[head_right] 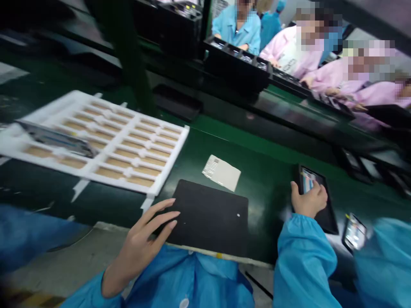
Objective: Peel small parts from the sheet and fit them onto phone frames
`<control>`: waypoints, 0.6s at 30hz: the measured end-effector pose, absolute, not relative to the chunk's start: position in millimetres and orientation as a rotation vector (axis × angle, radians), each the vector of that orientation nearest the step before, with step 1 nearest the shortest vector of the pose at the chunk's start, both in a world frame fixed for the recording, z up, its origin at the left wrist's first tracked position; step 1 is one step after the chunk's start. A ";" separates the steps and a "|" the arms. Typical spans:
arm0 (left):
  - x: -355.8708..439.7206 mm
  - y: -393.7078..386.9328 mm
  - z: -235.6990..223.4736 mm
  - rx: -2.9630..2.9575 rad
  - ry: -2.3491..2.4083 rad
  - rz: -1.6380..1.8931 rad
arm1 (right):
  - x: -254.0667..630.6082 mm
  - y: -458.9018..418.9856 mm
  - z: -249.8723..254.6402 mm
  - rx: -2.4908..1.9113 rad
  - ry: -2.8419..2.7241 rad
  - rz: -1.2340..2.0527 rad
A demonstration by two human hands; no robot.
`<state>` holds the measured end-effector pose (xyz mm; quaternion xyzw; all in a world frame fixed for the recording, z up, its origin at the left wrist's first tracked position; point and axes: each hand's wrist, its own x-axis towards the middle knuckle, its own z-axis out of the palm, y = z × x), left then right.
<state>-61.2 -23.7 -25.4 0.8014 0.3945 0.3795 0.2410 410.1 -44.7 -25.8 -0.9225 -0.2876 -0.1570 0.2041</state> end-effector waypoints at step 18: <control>16.2 -28.6 -17.4 2.366 0.762 0.606 | 484.6 -49.9 -40.2 -2.527 -0.391 -0.123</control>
